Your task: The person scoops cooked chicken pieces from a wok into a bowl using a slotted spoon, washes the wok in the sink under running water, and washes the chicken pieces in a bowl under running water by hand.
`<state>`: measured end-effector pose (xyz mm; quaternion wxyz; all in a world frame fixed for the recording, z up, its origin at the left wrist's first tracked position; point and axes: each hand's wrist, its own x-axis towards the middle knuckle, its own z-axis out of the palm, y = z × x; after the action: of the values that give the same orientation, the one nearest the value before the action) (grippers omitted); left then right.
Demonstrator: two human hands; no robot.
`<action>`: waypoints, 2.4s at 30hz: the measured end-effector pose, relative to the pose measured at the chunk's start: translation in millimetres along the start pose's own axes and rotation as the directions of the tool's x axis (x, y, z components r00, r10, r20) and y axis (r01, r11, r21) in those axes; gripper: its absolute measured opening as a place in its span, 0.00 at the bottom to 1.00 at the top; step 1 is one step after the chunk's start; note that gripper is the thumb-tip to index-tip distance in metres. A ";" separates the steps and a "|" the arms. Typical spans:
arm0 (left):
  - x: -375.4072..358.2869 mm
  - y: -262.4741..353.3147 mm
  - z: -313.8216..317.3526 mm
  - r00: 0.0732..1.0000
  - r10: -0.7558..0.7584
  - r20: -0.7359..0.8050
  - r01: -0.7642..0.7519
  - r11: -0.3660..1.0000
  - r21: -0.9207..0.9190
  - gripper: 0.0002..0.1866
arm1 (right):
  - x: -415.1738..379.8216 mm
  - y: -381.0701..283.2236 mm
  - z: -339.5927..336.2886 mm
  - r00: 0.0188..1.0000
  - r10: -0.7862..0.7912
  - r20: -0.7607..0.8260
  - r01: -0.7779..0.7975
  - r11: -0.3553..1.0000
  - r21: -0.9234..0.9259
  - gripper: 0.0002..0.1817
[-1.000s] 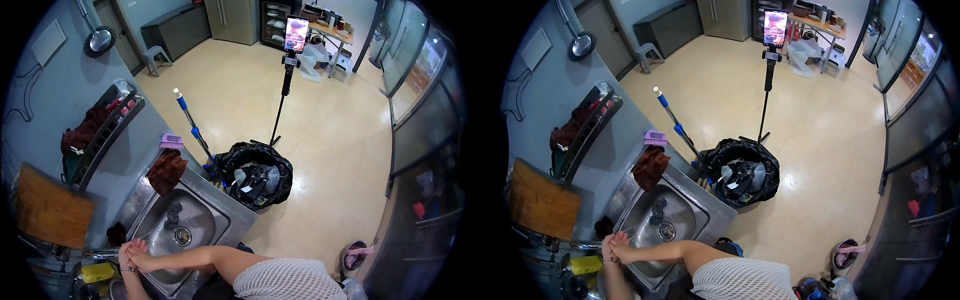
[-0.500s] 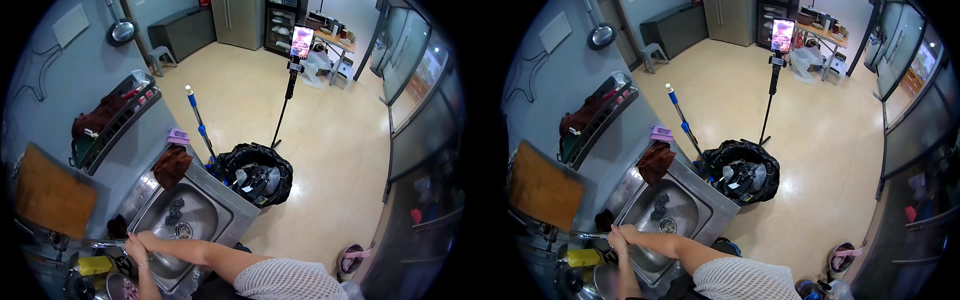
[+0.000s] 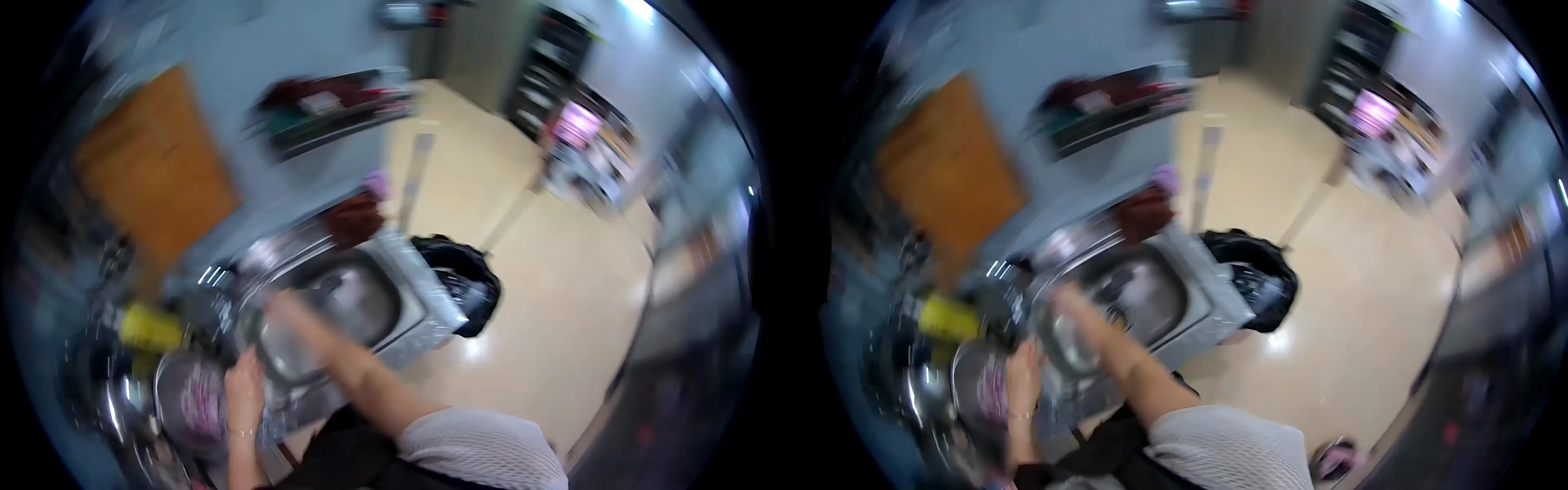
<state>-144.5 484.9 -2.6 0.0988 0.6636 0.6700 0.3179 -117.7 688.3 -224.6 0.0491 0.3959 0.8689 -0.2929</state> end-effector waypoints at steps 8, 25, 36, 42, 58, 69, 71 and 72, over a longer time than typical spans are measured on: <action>-254.9 -25.3 -194.0 0.348 -0.551 -0.759 0.627 0.738 -0.249 0.08 | -150.6 -27.7 -9.9 0.952 0.304 -0.043 -0.301 0.895 -0.329 0.14; -357.6 -255.3 -155.3 -0.133 -0.983 -0.130 0.041 0.125 -0.991 0.29 | -120.0 -423.7 179.9 0.979 0.046 -0.199 0.116 0.674 0.729 0.32; -386.8 -203.2 -146.4 -0.057 -0.989 -0.135 0.090 0.129 -0.988 0.25 | -151.5 -436.8 90.9 0.959 -0.075 0.274 -0.215 0.437 0.873 0.17; -371.1 -100.0 -144.3 -0.058 -0.967 -0.246 0.232 0.227 -0.946 0.25 | -181.9 -375.9 62.4 0.948 -0.186 0.259 -0.130 0.514 0.848 0.18; -164.8 70.2 24.3 0.411 -0.904 -0.118 0.439 0.310 -0.843 0.34 | -292.0 -44.3 -126.1 0.965 0.246 0.091 -0.180 0.369 0.912 0.21; -46.8 -17.7 225.2 0.213 -0.842 0.495 0.538 -0.321 -0.779 0.05 | -120.8 163.6 -85.6 0.983 0.067 0.172 -0.176 0.609 0.773 0.14; -50.7 -52.6 256.1 0.130 -0.714 0.688 0.476 -0.563 -0.675 0.08 | -87.8 183.7 -61.4 0.982 0.073 0.174 -0.179 0.647 0.741 0.14; -42.8 -47.5 256.1 0.089 -0.708 0.701 0.406 -0.616 -0.674 0.09 | -81.3 189.5 -50.9 0.979 0.086 0.185 -0.192 0.692 0.696 0.15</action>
<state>-37.6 523.6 -240.8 0.5718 -0.2650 0.5409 0.5570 81.0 760.2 -245.9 -0.0253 0.4276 0.6508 -0.6269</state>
